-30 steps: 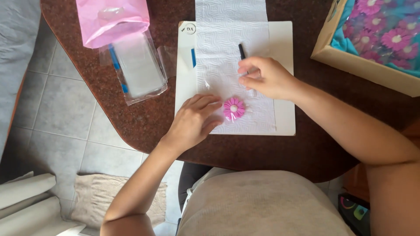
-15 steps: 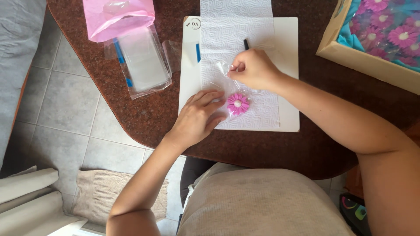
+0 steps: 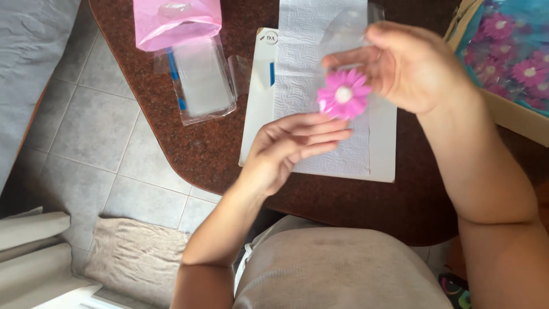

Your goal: Packaging decorative flowers into small plastic bags and organizing them in a box

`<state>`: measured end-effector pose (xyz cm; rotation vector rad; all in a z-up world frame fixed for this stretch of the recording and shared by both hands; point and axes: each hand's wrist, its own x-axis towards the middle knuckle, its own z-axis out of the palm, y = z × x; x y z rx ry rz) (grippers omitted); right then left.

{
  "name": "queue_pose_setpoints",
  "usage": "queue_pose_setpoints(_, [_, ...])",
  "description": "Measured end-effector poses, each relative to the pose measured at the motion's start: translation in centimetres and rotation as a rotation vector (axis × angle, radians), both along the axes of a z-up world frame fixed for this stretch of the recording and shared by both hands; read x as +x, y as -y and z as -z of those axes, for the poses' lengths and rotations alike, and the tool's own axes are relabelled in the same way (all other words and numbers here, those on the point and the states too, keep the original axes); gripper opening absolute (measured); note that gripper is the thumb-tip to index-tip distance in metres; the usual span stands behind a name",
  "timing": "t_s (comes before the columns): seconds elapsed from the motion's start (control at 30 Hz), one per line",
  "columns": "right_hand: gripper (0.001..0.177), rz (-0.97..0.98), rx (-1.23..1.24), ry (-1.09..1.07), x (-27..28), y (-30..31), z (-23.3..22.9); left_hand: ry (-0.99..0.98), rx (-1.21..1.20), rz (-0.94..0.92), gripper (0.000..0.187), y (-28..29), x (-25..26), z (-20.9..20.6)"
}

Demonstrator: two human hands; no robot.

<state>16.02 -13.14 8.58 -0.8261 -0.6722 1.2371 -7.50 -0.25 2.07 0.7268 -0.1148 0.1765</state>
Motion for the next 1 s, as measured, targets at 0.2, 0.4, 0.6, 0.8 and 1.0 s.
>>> queue_pose_setpoints(0.2, [0.029, 0.0, -0.144, -0.204, 1.2, 0.1, 0.2, 0.039, 0.22, -0.082, 0.038, 1.9, -0.2, -4.3])
queue_pose_setpoints(0.4, [0.03, 0.008, -0.012, -0.074, -1.0, 0.7, -1.2, 0.191, 0.089, -0.153, 0.04, 2.4, 1.5, -2.8])
queue_pose_setpoints(0.6, [0.009, 0.483, 0.064, 0.54, -6.6, 2.3, -3.6, -0.134, -0.161, -0.42, 0.034, 2.6, 4.3, 0.1])
queue_pose_setpoints(0.8, [0.006, 0.452, 0.11, 0.57, -5.6, 4.4, -2.5, -0.096, 0.033, -0.559, 0.036, 3.0, 4.3, 0.6])
queue_pose_setpoints(1.0, [0.038, 0.501, -0.374, 0.528, -4.2, 5.8, -0.6, -0.217, 0.304, -0.545, 0.042, 4.2, 3.5, 3.2])
